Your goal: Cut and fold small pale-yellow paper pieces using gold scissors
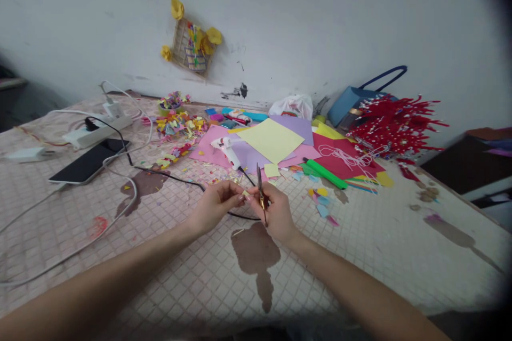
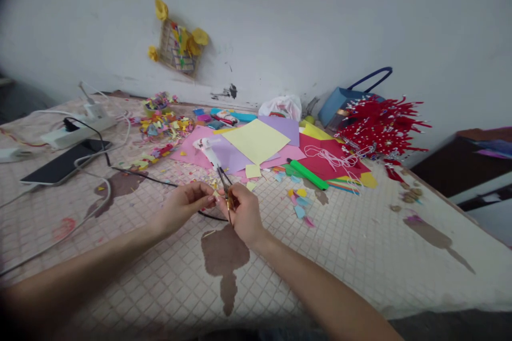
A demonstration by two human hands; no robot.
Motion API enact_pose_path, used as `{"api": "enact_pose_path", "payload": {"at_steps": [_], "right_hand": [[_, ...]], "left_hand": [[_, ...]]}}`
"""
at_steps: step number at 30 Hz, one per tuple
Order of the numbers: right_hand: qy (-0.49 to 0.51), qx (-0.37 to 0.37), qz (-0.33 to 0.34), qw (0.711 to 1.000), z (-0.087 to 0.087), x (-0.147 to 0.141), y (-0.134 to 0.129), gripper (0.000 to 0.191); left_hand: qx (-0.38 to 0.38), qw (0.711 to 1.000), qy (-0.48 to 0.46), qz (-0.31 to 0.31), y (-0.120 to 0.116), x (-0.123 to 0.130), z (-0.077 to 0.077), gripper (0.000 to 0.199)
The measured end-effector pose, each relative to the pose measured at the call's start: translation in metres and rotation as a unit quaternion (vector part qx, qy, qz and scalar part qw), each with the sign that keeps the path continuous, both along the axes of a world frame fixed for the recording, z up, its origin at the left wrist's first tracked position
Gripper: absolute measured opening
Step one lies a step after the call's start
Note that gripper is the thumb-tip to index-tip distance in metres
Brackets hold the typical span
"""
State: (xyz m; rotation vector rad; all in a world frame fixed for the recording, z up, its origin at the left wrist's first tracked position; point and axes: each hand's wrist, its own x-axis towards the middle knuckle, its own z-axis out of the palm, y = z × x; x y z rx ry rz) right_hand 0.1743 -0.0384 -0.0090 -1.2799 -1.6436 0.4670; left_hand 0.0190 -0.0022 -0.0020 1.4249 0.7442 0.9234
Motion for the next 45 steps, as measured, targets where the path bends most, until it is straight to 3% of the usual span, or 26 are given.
{"api": "enact_pose_path", "payload": {"at_steps": [8, 14, 21, 30, 37, 45], "right_hand": [[-0.018, 0.017, -0.002, 1.000, 0.003, -0.002, 0.000, 0.016], [0.109, -0.084, 0.036, 0.990, 0.002, -0.002, 0.002, 0.018], [0.149, -0.146, 0.054, 0.976, 0.005, -0.001, 0.002, 0.021], [0.181, -0.161, 0.064, 0.968, 0.010, 0.001, 0.001, 0.023], [0.171, -0.139, 0.062, 0.974, 0.004, 0.000, 0.001, 0.021], [0.189, -0.142, 0.073, 0.969, 0.007, 0.000, -0.002, 0.023]], "left_hand": [[-0.001, 1.000, 0.002, 0.008, 0.001, -0.001, -0.005, 0.018], [0.060, 0.995, 0.060, 0.055, 0.004, -0.004, 0.003, 0.021], [0.060, 0.995, 0.081, 0.007, 0.006, -0.003, -0.004, 0.022], [-0.018, 0.999, 0.045, -0.016, 0.005, -0.003, -0.003, 0.025], [0.032, 0.998, 0.052, 0.004, 0.002, -0.001, -0.003, 0.023], [0.028, 0.997, 0.078, -0.009, 0.003, -0.004, -0.001, 0.027]]}}
